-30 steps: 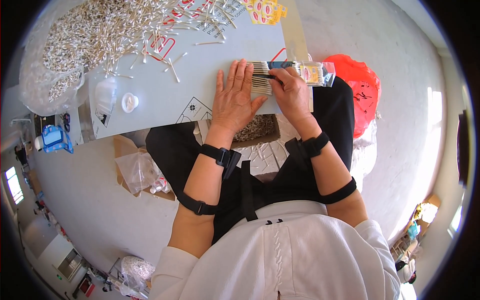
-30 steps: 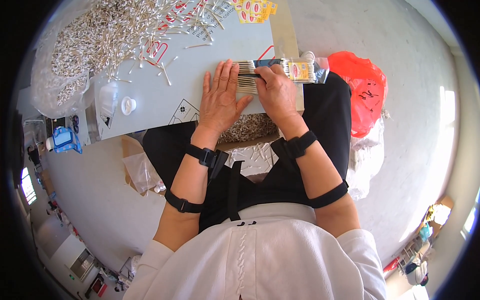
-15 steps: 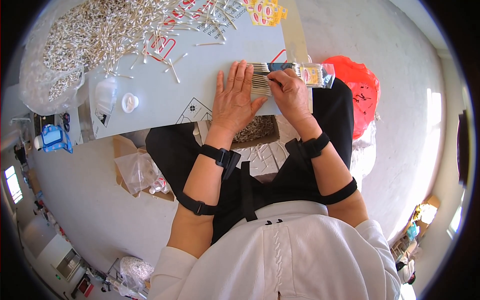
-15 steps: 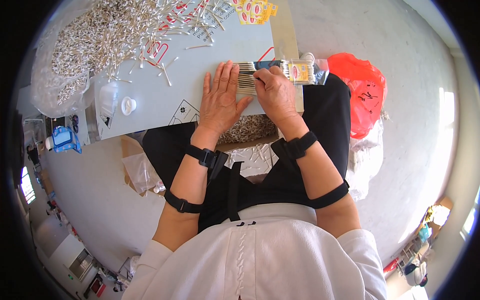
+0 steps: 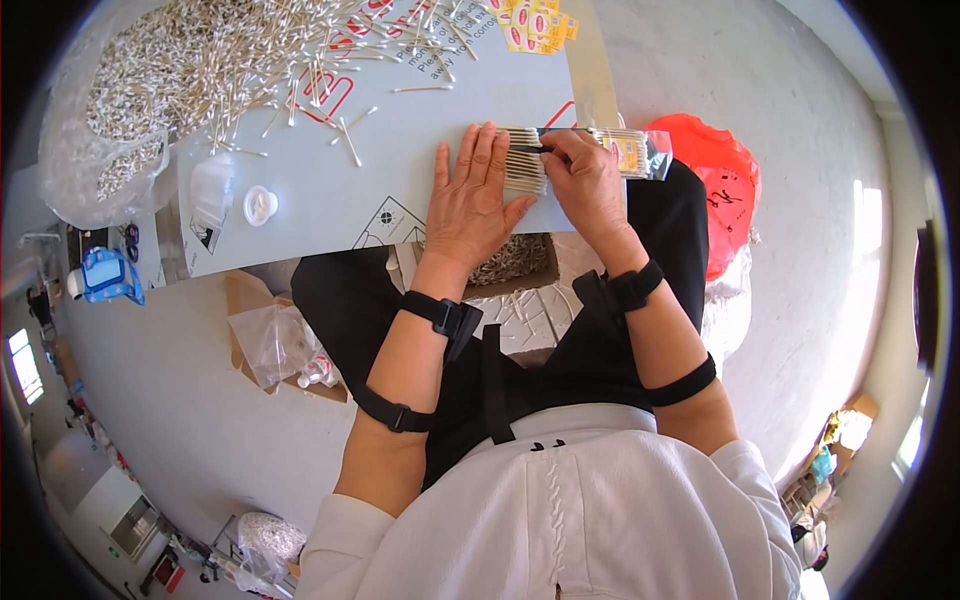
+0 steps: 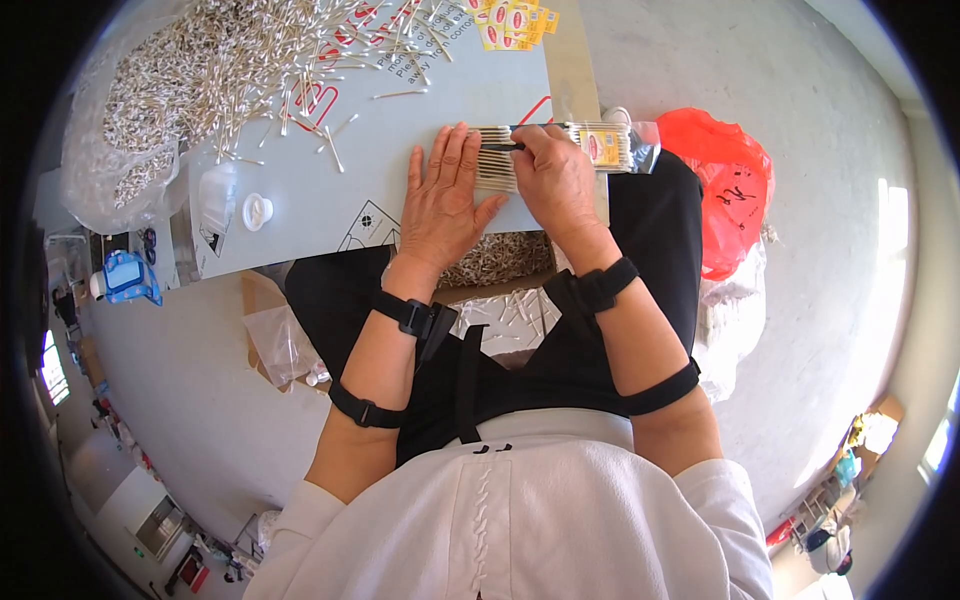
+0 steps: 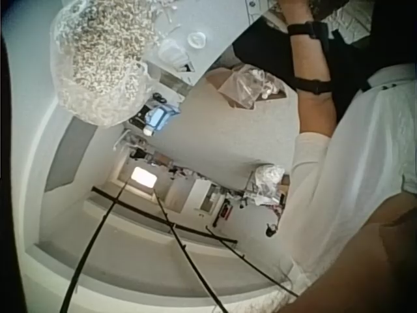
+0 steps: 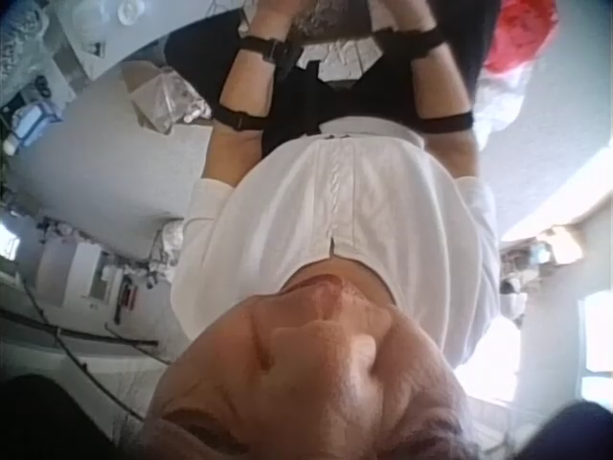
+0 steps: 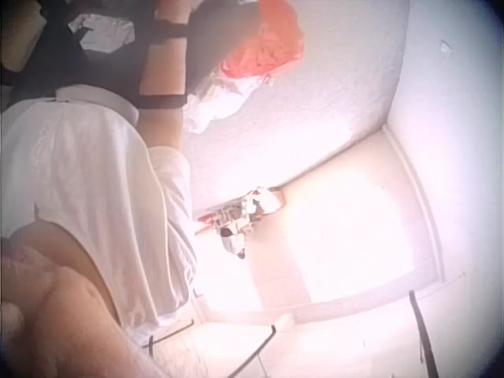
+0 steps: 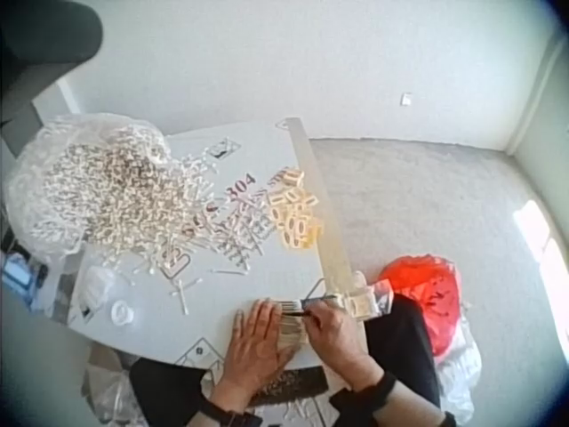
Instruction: Packaging wooden-handled cotton swabs into small plastic bags.
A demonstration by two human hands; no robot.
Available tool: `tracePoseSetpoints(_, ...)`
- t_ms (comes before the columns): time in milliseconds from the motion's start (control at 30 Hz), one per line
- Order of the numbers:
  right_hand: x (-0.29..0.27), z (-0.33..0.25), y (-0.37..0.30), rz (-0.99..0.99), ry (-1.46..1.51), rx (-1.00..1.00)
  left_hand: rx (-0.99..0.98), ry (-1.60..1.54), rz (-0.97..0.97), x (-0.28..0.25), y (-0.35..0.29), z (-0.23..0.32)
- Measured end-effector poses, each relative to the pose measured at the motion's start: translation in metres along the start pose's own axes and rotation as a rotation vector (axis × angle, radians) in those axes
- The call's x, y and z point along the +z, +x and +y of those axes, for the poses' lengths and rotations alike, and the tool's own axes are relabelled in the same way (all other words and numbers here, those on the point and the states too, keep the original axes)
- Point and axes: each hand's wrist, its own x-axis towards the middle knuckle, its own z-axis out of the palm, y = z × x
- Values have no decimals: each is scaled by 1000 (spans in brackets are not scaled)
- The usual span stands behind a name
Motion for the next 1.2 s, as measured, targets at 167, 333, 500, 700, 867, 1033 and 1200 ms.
tracePoseSetpoints(167,2,0,8,-10,11,5,6,-2,8,1,0,-1)
tracePoseSetpoints(333,4,0,10,-30,-32,28,1,12,-6,1,0,0)
tracePoseSetpoints(500,5,2,9,-27,-16,17,-1,22,-12,1,0,0)
tracePoseSetpoints(700,8,2,13,-10,2,-36,1,9,5,1,0,-1)
tracePoseSetpoints(867,7,2,36,-18,-37,-43,10,-3,30,1,0,1)
tracePoseSetpoints(1033,-2,2,43,-125,-25,-24,11,-22,38,0,-1,1)
tracePoseSetpoints(1200,-13,-1,18,-94,44,40,10,-37,38,-1,-1,1)
